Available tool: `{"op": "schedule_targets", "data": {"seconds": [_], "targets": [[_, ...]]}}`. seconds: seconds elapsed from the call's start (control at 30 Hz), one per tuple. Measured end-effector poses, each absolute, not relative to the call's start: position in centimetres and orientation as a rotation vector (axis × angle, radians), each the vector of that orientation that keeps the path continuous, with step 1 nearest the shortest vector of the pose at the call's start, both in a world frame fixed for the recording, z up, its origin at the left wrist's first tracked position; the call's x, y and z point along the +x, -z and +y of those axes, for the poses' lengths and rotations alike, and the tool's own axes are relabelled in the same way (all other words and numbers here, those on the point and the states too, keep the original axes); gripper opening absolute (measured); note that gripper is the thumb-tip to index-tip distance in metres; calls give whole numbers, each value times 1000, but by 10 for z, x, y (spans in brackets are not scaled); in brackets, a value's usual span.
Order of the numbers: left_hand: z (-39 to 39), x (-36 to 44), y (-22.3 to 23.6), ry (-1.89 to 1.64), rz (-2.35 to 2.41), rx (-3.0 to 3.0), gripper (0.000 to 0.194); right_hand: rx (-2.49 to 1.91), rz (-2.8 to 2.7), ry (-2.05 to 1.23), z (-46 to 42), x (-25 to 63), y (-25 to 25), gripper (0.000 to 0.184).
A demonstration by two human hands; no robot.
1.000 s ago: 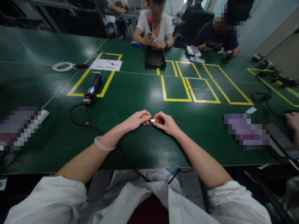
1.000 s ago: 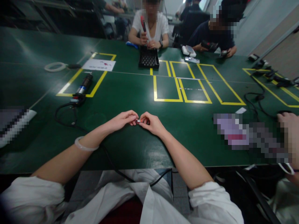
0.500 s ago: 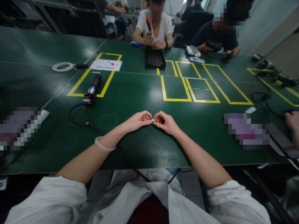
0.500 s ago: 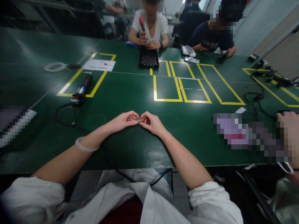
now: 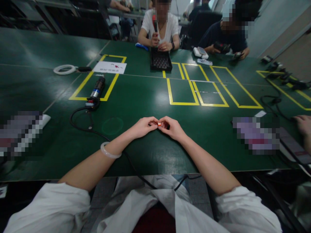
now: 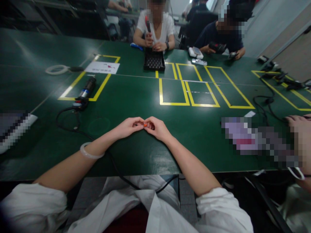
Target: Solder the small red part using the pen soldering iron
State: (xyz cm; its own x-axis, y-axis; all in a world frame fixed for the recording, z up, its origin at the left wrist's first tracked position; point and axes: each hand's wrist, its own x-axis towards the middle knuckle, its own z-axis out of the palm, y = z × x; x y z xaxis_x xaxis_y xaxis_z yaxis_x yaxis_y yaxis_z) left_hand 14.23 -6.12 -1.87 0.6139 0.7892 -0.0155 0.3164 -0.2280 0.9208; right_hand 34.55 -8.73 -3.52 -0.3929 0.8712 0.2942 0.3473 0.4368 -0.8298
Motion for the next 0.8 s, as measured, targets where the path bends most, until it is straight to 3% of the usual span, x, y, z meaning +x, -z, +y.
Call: {"op": "schedule_targets", "data": {"seconds": [0.27,0.8], "targets": [[-64,143,16,-586,797,1618,37,-1048,-2048,-721,-89,345,35,12],[-62,141,16,-671,878,1578,30,-1028,-1918,-922,-85,349,39,19]]}}
